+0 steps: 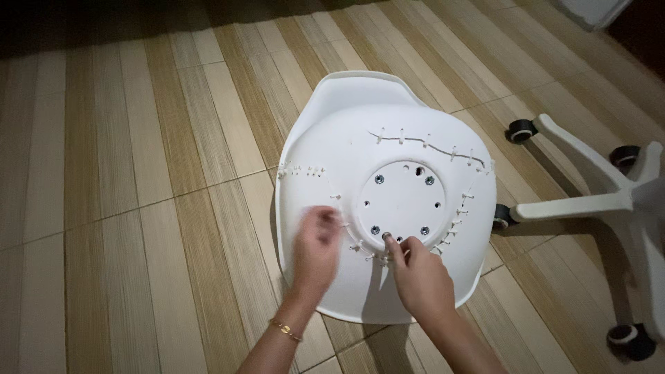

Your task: The person kneels on the floor with a white plastic chair seat turned upside down and unscrews screws from the mounting plate on its underside, first by hand and later using a screwdriver, working on the screws one at a time.

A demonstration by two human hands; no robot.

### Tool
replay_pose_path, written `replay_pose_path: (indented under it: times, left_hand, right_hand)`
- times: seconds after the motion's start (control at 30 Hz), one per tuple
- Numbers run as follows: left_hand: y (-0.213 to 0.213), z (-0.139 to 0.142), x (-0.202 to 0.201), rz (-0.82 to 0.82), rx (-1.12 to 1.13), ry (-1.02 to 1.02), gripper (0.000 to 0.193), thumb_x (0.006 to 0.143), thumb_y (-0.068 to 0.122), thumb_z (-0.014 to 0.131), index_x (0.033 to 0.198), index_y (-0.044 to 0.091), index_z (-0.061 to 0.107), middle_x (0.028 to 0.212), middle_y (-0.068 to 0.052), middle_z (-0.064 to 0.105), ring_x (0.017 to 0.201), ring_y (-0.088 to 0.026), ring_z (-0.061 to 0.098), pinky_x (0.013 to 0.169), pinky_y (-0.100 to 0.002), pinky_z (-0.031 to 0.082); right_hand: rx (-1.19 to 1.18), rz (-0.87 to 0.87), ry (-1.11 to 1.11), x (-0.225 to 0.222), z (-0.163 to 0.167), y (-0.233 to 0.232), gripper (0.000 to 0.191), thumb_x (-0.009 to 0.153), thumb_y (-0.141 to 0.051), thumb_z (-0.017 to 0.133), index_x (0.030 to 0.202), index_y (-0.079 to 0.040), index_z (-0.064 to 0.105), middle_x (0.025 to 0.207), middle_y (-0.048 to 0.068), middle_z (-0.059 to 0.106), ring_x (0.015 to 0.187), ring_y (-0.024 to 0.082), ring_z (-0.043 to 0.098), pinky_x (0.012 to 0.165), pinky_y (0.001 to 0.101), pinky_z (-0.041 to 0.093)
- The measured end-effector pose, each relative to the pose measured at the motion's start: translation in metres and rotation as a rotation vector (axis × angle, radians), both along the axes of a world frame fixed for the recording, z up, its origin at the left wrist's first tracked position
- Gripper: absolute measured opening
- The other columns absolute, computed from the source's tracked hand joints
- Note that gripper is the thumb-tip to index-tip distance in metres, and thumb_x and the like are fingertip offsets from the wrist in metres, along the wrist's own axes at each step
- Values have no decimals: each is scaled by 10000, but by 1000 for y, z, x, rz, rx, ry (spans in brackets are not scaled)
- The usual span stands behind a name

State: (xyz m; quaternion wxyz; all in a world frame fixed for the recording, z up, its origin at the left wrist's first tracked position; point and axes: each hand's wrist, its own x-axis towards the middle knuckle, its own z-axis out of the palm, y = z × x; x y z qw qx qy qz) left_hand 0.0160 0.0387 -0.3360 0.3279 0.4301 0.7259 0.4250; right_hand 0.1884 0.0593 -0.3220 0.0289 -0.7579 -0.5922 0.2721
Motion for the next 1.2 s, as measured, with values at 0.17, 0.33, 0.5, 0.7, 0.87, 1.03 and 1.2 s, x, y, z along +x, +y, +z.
replay_pose_path:
  times: [0.17, 0.33, 0.5, 0.7, 0.87, 1.03, 1.2]
  left_hand:
    - [20, -36, -71, 157, -50, -180, 637, 994, 479, 627, 1418, 23, 494, 1317, -164, 644, 1179, -266, 628, 992, -389, 489]
    - [48, -93, -103, -106, -80, -942, 991, 905, 638, 570, 1533, -104, 376, 1573, -248, 430, 1433, -351, 496, 1109, -466, 476]
    - [60, -81, -110, -105, -298, -1008, 974, 845, 673, 457, 1566, 50, 253, 1620, -219, 336, 1470, -369, 393, 1127, -551, 419]
    - [61, -65, -92, -81, -280, -891, 917, 887, 743, 257, 1589, 162, 355, 1591, -141, 445, 1471, -290, 415, 1180, -450, 367]
    - [65, -75, -89, -73, -170, -794, 879, 918, 724, 236, 1548, 136, 412, 1561, -128, 505, 1485, -272, 417, 1220, -413, 291]
    - [70, -87, -94, -54, -177, -788, 892, 941, 723, 231, 1522, 88, 466, 1523, -148, 546, 1452, -272, 442, 1218, -425, 297]
    - [70, -97, -97, 0, -263, -710, 931, 957, 749, 209, 1530, 63, 471, 1489, -208, 558, 1412, -267, 452, 1201, -420, 313]
  right_hand:
    - [237, 105, 73, 0, 13, -12, 406, 982, -446, 550, 1150, -94, 663, 859, 144, 763, 761, 304, 713, 706, 442, 544]
    - [356, 166, 160, 5, 8, -16, 394, 855, -341, 743, 1171, -111, 696, 943, 86, 752, 681, 243, 735, 634, 371, 580]
    - [762, 424, 88, 17, -2, -15, 270, 805, -231, 791, 1018, -69, 760, 927, 86, 756, 688, 225, 720, 591, 346, 587]
    - [990, 536, -75, 21, -15, -13, 118, 867, -151, 739, 896, -37, 747, 809, 55, 722, 689, 230, 697, 561, 355, 554]
    - [911, 432, -114, 15, -20, -7, 214, 932, -195, 721, 779, -45, 716, 689, 88, 680, 577, 245, 653, 506, 369, 516]
    - [465, -107, 152, 3, -28, -9, 363, 1003, -302, 639, 776, -45, 758, 629, 109, 667, 521, 198, 596, 513, 332, 448]
    - [-208, -629, 1007, 8, -30, 2, 427, 1038, -316, 489, 980, 9, 761, 766, 89, 703, 507, 138, 431, 468, 340, 371]
